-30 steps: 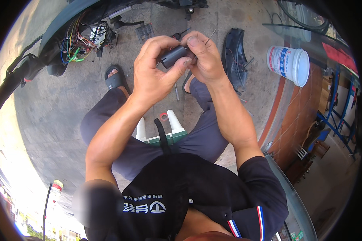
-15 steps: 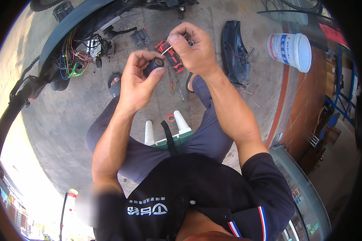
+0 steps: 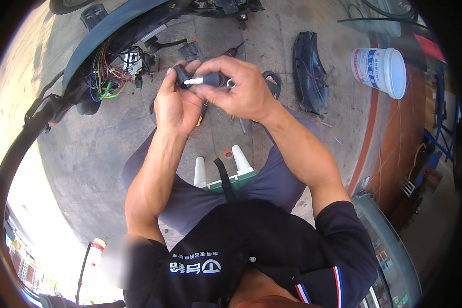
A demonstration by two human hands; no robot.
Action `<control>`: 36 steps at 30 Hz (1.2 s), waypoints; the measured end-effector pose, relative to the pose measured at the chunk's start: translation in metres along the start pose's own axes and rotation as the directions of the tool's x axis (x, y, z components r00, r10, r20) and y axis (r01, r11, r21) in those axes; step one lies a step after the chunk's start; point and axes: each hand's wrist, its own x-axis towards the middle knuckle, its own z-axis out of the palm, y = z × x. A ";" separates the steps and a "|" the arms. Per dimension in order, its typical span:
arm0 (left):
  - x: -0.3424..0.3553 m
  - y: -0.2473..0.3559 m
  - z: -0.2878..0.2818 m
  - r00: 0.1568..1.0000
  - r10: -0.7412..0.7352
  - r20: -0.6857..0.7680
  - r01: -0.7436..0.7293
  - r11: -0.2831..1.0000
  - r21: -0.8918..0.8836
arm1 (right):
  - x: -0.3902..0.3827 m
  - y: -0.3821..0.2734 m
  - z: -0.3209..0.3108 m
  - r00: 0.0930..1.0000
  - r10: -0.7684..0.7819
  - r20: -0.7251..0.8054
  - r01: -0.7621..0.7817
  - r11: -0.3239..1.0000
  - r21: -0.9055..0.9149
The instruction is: The person sits on a small stool and works on a small black electrical connector. They strip and twist wires, insert them into the connector housing, and use a small screwdriver to tighten the terminals. The person then assembles the connector housing and secures it.
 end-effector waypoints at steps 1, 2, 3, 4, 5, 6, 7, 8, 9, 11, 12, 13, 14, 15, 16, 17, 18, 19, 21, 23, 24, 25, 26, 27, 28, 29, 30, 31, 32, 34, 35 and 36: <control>0.001 -0.001 0.001 1.000 -0.008 -0.006 0.007 0.999 -0.045 | -0.001 -0.002 0.007 0.993 -0.117 0.007 0.118 0.989 -0.091; 0.000 -0.002 0.002 0.999 -0.029 0.022 0.030 0.998 -0.047 | -0.003 -0.005 0.012 0.993 -0.086 0.081 0.097 0.986 -0.135; 0.000 0.000 0.002 0.998 -0.050 -0.025 0.048 0.997 -0.056 | -0.003 -0.005 0.016 0.989 -0.129 0.070 0.138 0.980 -0.144; 0.001 0.002 0.001 0.998 -0.058 0.001 0.058 0.995 -0.076 | -0.004 -0.006 0.019 0.983 -0.166 0.075 0.176 0.972 -0.154; 0.002 0.004 0.001 0.998 -0.063 0.023 0.065 0.993 -0.099 | -0.005 -0.007 0.020 0.974 -0.213 0.076 0.223 0.959 -0.175; 0.004 0.006 -0.001 0.997 -0.067 0.048 0.073 0.989 -0.126 | -0.004 -0.007 0.019 0.962 -0.267 0.059 0.274 0.945 -0.181; 0.005 0.007 -0.002 0.995 -0.071 0.071 0.079 0.990 -0.114 | -0.006 -0.008 0.017 0.980 -0.186 0.074 0.192 0.977 -0.092; 0.007 0.008 -0.004 0.995 -0.074 0.065 0.080 0.992 -0.098 | -0.007 -0.009 0.014 0.990 -0.106 0.087 0.108 0.994 -0.013; 0.008 0.008 -0.005 0.995 -0.079 0.058 0.083 0.993 -0.081 | -0.008 -0.010 0.011 0.994 -0.026 0.107 0.019 0.998 0.064; 0.010 0.010 -0.006 0.988 -0.110 0.105 0.122 0.986 -0.116 | -0.005 -0.010 0.011 1.000 -0.009 0.028 0.004 0.981 0.192; 0.011 0.011 -0.006 0.984 -0.126 0.129 0.143 0.981 -0.132 | -0.002 -0.009 0.011 0.999 0.042 -0.001 -0.040 0.955 0.294; 0.010 0.012 -0.005 0.983 -0.149 0.103 0.162 0.977 -0.137 | 0.000 -0.009 0.011 0.995 0.097 -0.026 -0.079 0.916 0.393; 0.009 0.010 -0.004 0.991 -0.129 0.041 0.133 0.984 -0.122 | 0.002 -0.007 0.008 0.996 0.066 -0.061 -0.049 0.967 0.250; 0.008 0.012 -0.002 0.989 -0.144 0.025 0.146 0.981 -0.128 | 0.004 -0.006 0.006 0.997 0.032 -0.073 -0.022 0.990 0.140; 0.007 0.014 -0.001 0.988 -0.151 0.042 0.155 0.978 -0.139 | 0.007 -0.004 0.003 0.997 -0.007 -0.073 0.010 0.999 0.038; 0.006 0.016 0.001 0.986 -0.153 0.069 0.162 0.974 -0.156 | 0.008 -0.003 0.001 0.997 -0.029 -0.077 0.024 0.997 -0.067; 0.004 0.016 0.002 0.988 -0.151 0.037 0.155 0.978 -0.141 | 0.006 -0.004 -0.002 1.000 -0.015 -0.026 0.014 0.999 -0.035; 0.004 0.017 0.003 0.987 -0.158 0.024 0.159 0.975 -0.154 | 0.006 -0.004 -0.002 0.999 -0.051 -0.014 0.050 0.998 -0.044; 0.005 0.019 0.004 0.985 -0.173 -0.010 0.168 0.968 -0.185 | 0.005 -0.004 0.000 0.993 -0.118 0.015 0.119 0.991 -0.063; 0.005 0.021 0.004 0.985 -0.174 -0.021 0.167 0.970 -0.177 | 0.005 -0.005 0.003 0.985 -0.171 -0.001 0.169 0.976 -0.138; 0.005 0.021 0.004 0.985 -0.174 -0.017 0.168 0.969 -0.178 | 0.006 -0.005 0.005 0.980 -0.201 -0.009 0.196 0.964 -0.178; 0.005 0.022 0.004 0.984 -0.177 -0.012 0.171 0.966 -0.193 | 0.007 -0.004 0.006 0.977 -0.212 -0.005 0.207 0.959 -0.193; 0.005 0.022 0.004 0.982 -0.186 0.000 0.183 0.964 -0.194 | 0.008 -0.005 0.006 0.974 -0.227 -0.003 0.222 0.953 -0.207; 0.005 0.022 0.004 0.984 -0.180 0.005 0.178 0.966 -0.185 | 0.009 -0.004 0.007 0.967 -0.254 -0.013 0.244 0.943 -0.227; 0.005 0.022 0.004 0.985 -0.173 0.016 0.173 0.967 -0.186 | 0.007 -0.006 0.005 0.993 -0.119 0.005 0.118 0.979 -0.166; 0.005 0.023 0.004 0.986 -0.167 0.026 0.169 0.968 -0.186 | 0.004 -0.007 0.003 1.000 0.009 0.017 -0.007 0.994 -0.108; 0.006 0.023 0.004 0.987 -0.163 0.012 0.162 0.966 -0.199 | 0.002 -0.008 0.001 0.993 0.114 0.040 -0.113 0.993 -0.045; 0.006 0.023 0.004 0.986 -0.166 0.003 0.163 0.967 -0.197 | 0.001 -0.007 -0.001 0.973 0.227 0.047 -0.230 0.969 0.093; 0.006 0.024 0.004 0.986 -0.169 0.011 0.168 0.964 -0.208 | 0.001 -0.004 -0.002 0.948 0.311 0.071 -0.319 0.918 0.234; 0.006 0.026 0.005 0.983 -0.180 0.030 0.182 0.952 -0.246 | 0.004 0.004 -0.006 0.907 0.403 0.121 -0.407 0.766 0.498; 0.006 0.027 0.006 0.981 -0.189 0.036 0.192 0.952 -0.240 | 0.004 0.008 -0.005 0.893 0.426 0.145 -0.409 0.633 0.657; 0.006 0.028 0.006 0.979 -0.197 0.054 0.205 0.947 -0.249 | 0.005 0.013 -0.006 0.879 0.444 0.175 -0.395 0.473 0.788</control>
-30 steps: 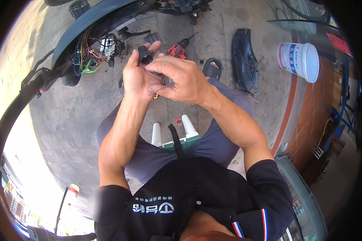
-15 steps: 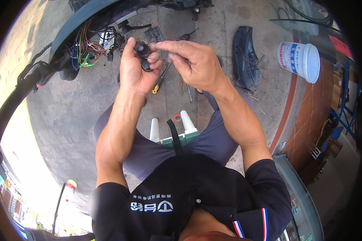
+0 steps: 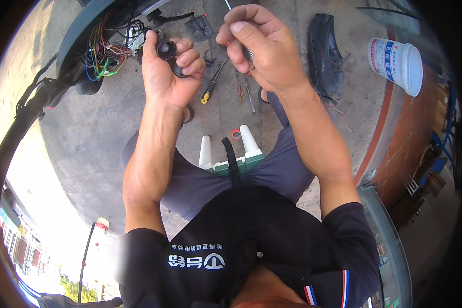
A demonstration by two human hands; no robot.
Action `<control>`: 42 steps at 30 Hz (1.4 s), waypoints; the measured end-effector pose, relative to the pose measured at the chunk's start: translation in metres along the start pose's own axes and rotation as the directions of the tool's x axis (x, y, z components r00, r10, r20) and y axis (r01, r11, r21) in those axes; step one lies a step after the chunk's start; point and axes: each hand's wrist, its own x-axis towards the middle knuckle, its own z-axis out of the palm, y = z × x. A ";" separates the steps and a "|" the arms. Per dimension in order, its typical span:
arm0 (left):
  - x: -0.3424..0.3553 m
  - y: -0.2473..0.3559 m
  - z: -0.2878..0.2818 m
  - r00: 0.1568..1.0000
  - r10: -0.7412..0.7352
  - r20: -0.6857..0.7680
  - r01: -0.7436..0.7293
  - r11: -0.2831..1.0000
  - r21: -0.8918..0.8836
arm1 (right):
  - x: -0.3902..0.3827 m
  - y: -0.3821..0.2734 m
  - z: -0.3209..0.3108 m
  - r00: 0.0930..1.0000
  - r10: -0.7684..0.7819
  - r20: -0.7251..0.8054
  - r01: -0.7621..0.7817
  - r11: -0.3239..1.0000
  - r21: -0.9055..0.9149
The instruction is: The person sits on a small stool and works on a small black electrical connector. They strip and twist wires, insert them into the connector housing, and use a small screwdriver to tighten the terminals. The person then assembles the connector housing and secures it.
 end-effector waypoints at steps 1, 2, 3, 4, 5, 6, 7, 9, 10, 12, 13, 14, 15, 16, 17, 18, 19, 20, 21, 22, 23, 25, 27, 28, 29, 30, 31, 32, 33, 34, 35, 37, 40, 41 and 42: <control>-0.001 0.001 0.001 1.000 -0.011 -0.010 0.011 1.000 -0.026 | 0.002 0.002 -0.002 0.999 0.037 0.007 -0.038 0.978 0.203; -0.001 0.001 0.002 0.999 -0.027 0.024 0.028 0.999 -0.020 | 0.004 0.002 -0.004 0.993 0.048 0.105 -0.078 0.946 0.313; -0.003 0.000 0.003 0.999 -0.041 0.034 0.042 0.999 -0.031 | 0.003 0.002 -0.004 0.989 0.040 0.141 -0.087 0.935 0.345; -0.005 0.000 0.003 0.996 -0.063 0.069 0.067 0.996 -0.057 | 0.001 0.000 -0.003 0.984 0.030 0.177 -0.096 0.921 0.376; -0.006 -0.001 0.004 0.997 -0.059 0.058 0.062 0.997 -0.043 | -0.001 -0.002 -0.001 0.977 0.019 0.213 -0.107 0.908 0.406; -0.008 -0.001 0.005 0.995 -0.065 0.073 0.068 0.997 -0.045 | -0.003 -0.004 0.002 0.974 0.014 0.227 -0.110 0.903 0.415; -0.009 -0.002 0.006 0.991 -0.076 0.107 0.083 0.995 -0.059 | -0.004 -0.007 0.005 0.971 0.008 0.241 -0.113 0.899 0.423; -0.008 -0.004 0.008 0.993 -0.059 0.105 0.063 0.997 -0.042 | -0.009 -0.013 0.010 0.972 0.014 0.234 -0.116 0.895 0.431; -0.008 -0.004 0.009 0.991 -0.054 0.121 0.060 0.997 -0.050 | -0.015 -0.017 0.011 0.977 0.024 0.213 -0.116 0.895 0.431; -0.007 -0.008 0.009 0.988 -0.010 0.151 0.013 1.000 -0.014 | -0.014 -0.017 0.011 0.981 0.016 0.195 -0.082 0.938 0.337; -0.008 -0.010 0.009 0.986 0.010 0.168 -0.009 1.000 -0.003 | -0.009 -0.013 0.012 0.980 -0.002 0.198 -0.047 0.970 0.240; -0.007 -0.010 0.009 0.983 0.004 0.186 -0.003 1.000 -0.007 | -0.007 -0.010 0.011 0.979 -0.019 0.202 -0.009 0.990 0.142; -0.008 -0.011 0.009 0.981 0.006 0.192 -0.006 1.000 0.000 | -0.006 -0.008 0.008 0.988 -0.016 0.156 0.004 0.997 0.071; -0.008 -0.011 0.009 0.980 0.008 0.197 -0.010 1.000 0.007 | -0.006 -0.005 0.007 0.994 -0.015 0.111 0.015 1.000 0.000; -0.009 -0.012 0.009 0.979 0.011 0.204 -0.014 1.000 0.013 | -0.005 -0.004 0.006 0.998 -0.018 0.066 0.023 0.997 -0.073; -0.009 -0.012 0.010 0.982 0.011 0.190 -0.014 1.000 0.012 | -0.005 -0.002 0.006 0.992 -0.084 0.097 0.093 0.992 -0.090; -0.010 -0.013 0.010 0.984 0.011 0.176 -0.013 1.000 0.011 | -0.005 0.001 0.008 0.980 -0.149 0.129 0.163 0.981 -0.104; -0.011 -0.013 0.010 0.987 0.011 0.161 -0.013 1.000 0.010 | -0.006 0.002 0.011 0.964 -0.212 0.162 0.232 0.966 -0.115; -0.010 -0.012 0.010 0.990 -0.006 0.139 0.006 1.000 -0.001 | -0.006 0.003 0.014 0.946 -0.286 0.153 0.312 0.930 -0.196; -0.009 -0.011 0.011 0.993 -0.024 0.117 0.026 1.000 -0.013 | -0.007 0.002 0.017 0.922 -0.358 0.149 0.386 0.880 -0.276; -0.008 -0.010 0.012 0.994 -0.043 0.101 0.047 0.998 -0.034 | -0.007 0.001 0.019 0.891 -0.428 0.152 0.454 0.818 -0.354; -0.009 -0.011 0.013 0.995 -0.036 0.094 0.038 0.999 -0.021 | -0.001 -0.006 0.017 0.783 -0.512 0.354 0.619 0.580 -0.530; -0.010 -0.013 0.014 0.999 -0.009 0.031 0.010 1.000 -0.021 | 0.001 -0.006 0.017 0.707 -0.550 0.444 0.696 0.428 -0.577; -0.009 -0.015 0.015 0.999 0.014 -0.030 -0.015 1.000 -0.022 | 0.002 -0.001 0.020 0.694 -0.579 0.429 0.705 0.423 -0.570; -0.008 -0.016 0.015 0.995 0.037 -0.090 -0.039 0.999 -0.020 | 0.003 0.003 0.023 0.692 -0.595 0.408 0.702 0.423 -0.572; -0.008 -0.016 0.016 0.993 0.054 -0.101 -0.056 0.998 -0.009 | 0.003 0.005 0.024 0.678 -0.606 0.417 0.713 0.404 -0.573; -0.007 -0.017 0.016 0.991 0.072 -0.111 -0.073 0.997 0.002 | 0.004 0.007 0.026 0.675 -0.606 0.421 0.714 0.390 -0.582; -0.007 -0.017 0.015 0.989 0.094 -0.112 -0.091 0.995 0.030 | 0.004 0.009 0.028 0.672 -0.606 0.425 0.714 0.377 -0.590; -0.005 -0.018 0.014 0.987 0.098 -0.130 -0.099 0.995 -0.007 | 0.005 0.009 0.030 0.659 -0.618 0.429 0.722 0.360 -0.590; -0.004 -0.018 0.013 0.985 0.105 -0.139 -0.109 0.994 -0.027 | 0.005 0.010 0.031 0.659 -0.605 0.447 0.717 0.326 -0.616; -0.003 -0.019 0.012 0.983 0.111 -0.145 -0.119 0.992 -0.045 | 0.004 0.009 0.032 0.648 -0.604 0.464 0.720 0.287 -0.632; -0.004 -0.019 0.008 0.989 0.110 -0.100 -0.111 0.994 0.001 | 0.003 0.009 0.035 0.636 -0.604 0.480 0.719 0.238 -0.653; -0.004 -0.018 0.004 0.991 0.108 -0.080 -0.107 0.994 0.022 | 0.003 0.010 0.039 0.634 -0.607 0.479 0.710 0.212 -0.671; -0.003 -0.018 0.004 0.989 0.105 -0.105 -0.105 0.994 0.014 | 0.003 0.010 0.039 0.637 -0.604 0.478 0.705 0.206 -0.679; -0.003 -0.018 0.003 0.990 0.109 -0.094 -0.107 0.994 0.021 | 0.003 0.011 0.040 0.640 -0.604 0.476 0.698 0.198 -0.688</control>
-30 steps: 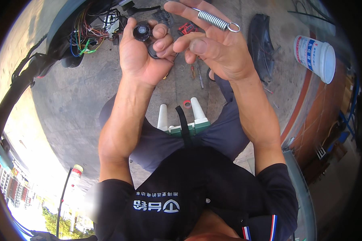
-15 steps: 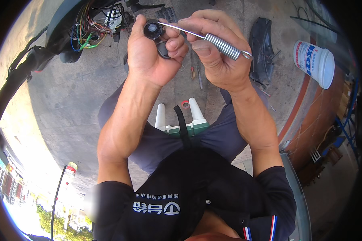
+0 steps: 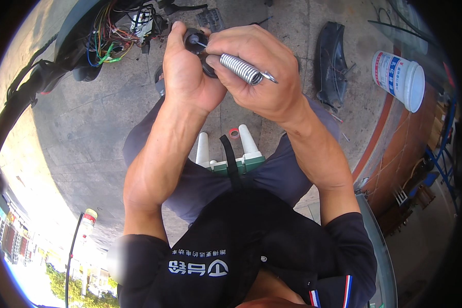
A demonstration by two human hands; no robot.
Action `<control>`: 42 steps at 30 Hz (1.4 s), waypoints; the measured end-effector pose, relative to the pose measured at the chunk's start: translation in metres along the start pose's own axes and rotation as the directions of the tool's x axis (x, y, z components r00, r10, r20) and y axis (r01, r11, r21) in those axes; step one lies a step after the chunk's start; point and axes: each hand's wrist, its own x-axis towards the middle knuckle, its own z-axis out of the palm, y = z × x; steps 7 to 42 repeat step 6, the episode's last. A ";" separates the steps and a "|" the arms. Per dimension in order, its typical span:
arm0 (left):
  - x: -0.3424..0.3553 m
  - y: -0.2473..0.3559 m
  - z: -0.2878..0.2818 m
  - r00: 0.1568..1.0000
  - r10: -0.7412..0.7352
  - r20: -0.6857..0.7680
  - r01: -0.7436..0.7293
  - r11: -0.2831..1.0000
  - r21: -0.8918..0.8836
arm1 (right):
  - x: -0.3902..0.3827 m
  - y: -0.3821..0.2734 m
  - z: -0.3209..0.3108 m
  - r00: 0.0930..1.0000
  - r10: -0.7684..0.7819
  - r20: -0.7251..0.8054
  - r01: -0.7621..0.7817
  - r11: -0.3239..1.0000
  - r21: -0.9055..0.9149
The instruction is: The person sits on a small stool and works on a small black electrical connector. They strip and twist wires, insert them into the connector housing, and use a small screwdriver to tighten the terminals. The person then assembles the connector housing and secures it.
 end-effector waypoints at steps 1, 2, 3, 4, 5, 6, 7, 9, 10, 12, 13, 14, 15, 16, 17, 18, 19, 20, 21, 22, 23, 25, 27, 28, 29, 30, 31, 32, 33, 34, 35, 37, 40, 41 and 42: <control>-0.001 -0.001 0.000 1.000 0.000 -0.012 0.000 1.000 0.001 | 0.000 0.000 0.000 1.000 0.007 0.007 -0.007 1.000 -0.007; -0.001 -0.002 0.000 1.000 0.003 -0.013 -0.003 1.000 -0.002 | -0.001 -0.001 0.000 1.000 0.013 0.011 -0.013 1.000 -0.015; -0.001 -0.002 0.000 1.000 0.008 -0.028 -0.008 1.000 0.010 | -0.001 -0.001 0.000 1.000 0.018 0.014 -0.017 0.999 -0.027; -0.002 -0.002 -0.001 0.999 0.014 -0.034 -0.014 1.000 0.018 | -0.001 -0.001 0.000 0.999 0.028 0.022 -0.027 0.999 -0.023; -0.001 -0.002 -0.001 1.000 0.025 -0.013 -0.025 0.999 0.028 | -0.002 -0.001 0.000 0.999 0.036 0.027 -0.035 0.999 -0.022; -0.001 -0.001 -0.002 0.999 -0.001 -0.035 0.002 1.000 0.016 | -0.002 -0.001 0.000 0.999 0.042 0.030 -0.042 0.999 -0.022; -0.001 -0.001 -0.002 0.999 -0.001 -0.035 0.002 1.000 0.016 | -0.002 -0.001 0.000 0.999 0.042 0.030 -0.042 0.999 -0.022; -0.001 -0.001 -0.002 0.999 -0.001 -0.035 0.002 1.000 0.016 | -0.002 -0.001 0.000 0.999 0.042 0.030 -0.042 0.999 -0.022; -0.001 -0.001 -0.002 0.999 -0.001 -0.035 0.002 1.000 0.016 | -0.002 -0.001 0.000 0.999 0.042 0.030 -0.042 0.999 -0.022; -0.001 -0.001 -0.002 0.999 -0.001 -0.035 0.002 1.000 0.016 | -0.002 -0.001 0.000 0.999 0.042 0.030 -0.042 0.999 -0.022; -0.001 -0.001 -0.002 0.999 -0.001 -0.035 0.002 1.000 0.016 | -0.002 -0.001 0.000 0.999 0.042 0.030 -0.042 0.999 -0.022; -0.001 -0.001 -0.002 0.999 -0.001 -0.035 0.002 1.000 0.016 | -0.002 -0.001 0.000 0.999 0.042 0.030 -0.042 0.999 -0.022; -0.001 -0.001 -0.002 0.999 -0.001 -0.035 0.002 1.000 0.016 | -0.002 -0.001 0.000 0.999 0.042 0.030 -0.042 0.999 -0.022; -0.001 -0.001 -0.002 0.999 -0.001 -0.035 0.002 1.000 0.016 | -0.002 -0.001 0.000 0.999 0.042 0.030 -0.042 0.999 -0.022; -0.001 -0.001 -0.002 0.999 -0.001 -0.035 0.002 1.000 0.016 | -0.002 -0.001 0.000 0.999 0.042 0.030 -0.042 0.999 -0.022; -0.001 -0.001 -0.002 0.999 -0.001 -0.035 0.002 1.000 0.016 | -0.002 -0.001 0.000 0.999 0.042 0.030 -0.042 0.999 -0.022; -0.001 -0.001 -0.002 0.999 -0.001 -0.035 0.002 1.000 0.016 | -0.002 -0.001 0.000 0.999 0.042 0.030 -0.042 0.999 -0.022; -0.001 -0.001 -0.002 0.999 -0.001 -0.035 0.002 1.000 0.016 | -0.002 -0.001 0.000 0.999 0.042 0.030 -0.042 0.999 -0.022; -0.001 -0.001 -0.002 0.999 -0.001 -0.035 0.002 1.000 0.016 | -0.002 -0.001 0.000 0.999 0.042 0.030 -0.042 0.999 -0.022; -0.001 -0.001 -0.002 0.999 -0.001 -0.035 0.002 1.000 0.016 | -0.002 -0.001 0.000 0.999 0.042 0.030 -0.042 0.999 -0.022; -0.001 -0.001 -0.002 0.999 -0.001 -0.035 0.002 1.000 0.016 | -0.002 -0.001 0.000 0.999 0.042 0.030 -0.042 0.999 -0.022; -0.001 -0.001 -0.002 0.999 -0.001 -0.035 0.002 1.000 0.016 | -0.002 -0.001 0.000 0.999 0.042 0.030 -0.042 0.999 -0.022; -0.001 -0.001 -0.002 0.999 -0.001 -0.035 0.002 1.000 0.016 | -0.002 -0.001 0.000 0.999 0.042 0.030 -0.042 0.999 -0.022; -0.001 -0.001 -0.002 0.999 -0.001 -0.035 0.002 1.000 0.016 | -0.002 -0.001 0.000 0.999 0.042 0.030 -0.042 0.999 -0.022; -0.001 -0.001 -0.002 0.999 -0.001 -0.035 0.002 1.000 0.016 | -0.002 -0.001 0.000 0.999 0.042 0.030 -0.042 0.999 -0.022; -0.001 -0.001 -0.002 0.999 -0.001 -0.035 0.002 1.000 0.016 | -0.002 -0.001 0.000 0.999 0.042 0.030 -0.042 0.999 -0.022; -0.001 -0.001 -0.002 0.999 -0.001 -0.035 0.002 1.000 0.016 | -0.002 -0.001 0.000 0.999 0.042 0.030 -0.042 0.999 -0.022; -0.001 -0.001 -0.002 0.999 -0.001 -0.035 0.002 1.000 0.016 | -0.002 -0.001 0.000 0.999 0.042 0.030 -0.042 0.999 -0.022; -0.001 -0.001 -0.002 0.999 -0.001 -0.035 0.002 1.000 0.016 | -0.002 -0.001 0.000 0.999 0.042 0.030 -0.042 0.999 -0.022; -0.001 -0.001 -0.002 0.999 -0.001 -0.035 0.002 1.000 0.016 | -0.002 -0.001 0.000 0.999 0.042 0.030 -0.042 0.999 -0.022; -0.001 -0.001 -0.002 0.999 -0.001 -0.035 0.002 1.000 0.016 | -0.002 -0.001 0.000 0.999 0.042 0.030 -0.042 0.999 -0.022; -0.001 -0.001 -0.002 0.999 -0.001 -0.035 0.002 1.000 0.016 | -0.002 -0.001 0.000 0.999 0.042 0.030 -0.042 0.999 -0.022; -0.001 -0.001 -0.002 0.999 -0.001 -0.035 0.002 1.000 0.016 | -0.002 -0.001 0.000 0.999 0.042 0.030 -0.042 0.999 -0.022; -0.001 -0.001 -0.002 0.999 -0.001 -0.035 0.002 1.000 0.016 | -0.002 -0.001 0.000 0.999 0.042 0.030 -0.042 0.999 -0.022; -0.001 -0.001 -0.002 0.999 -0.001 -0.035 0.002 1.000 0.016 | -0.002 -0.001 0.000 0.999 0.042 0.030 -0.042 0.999 -0.022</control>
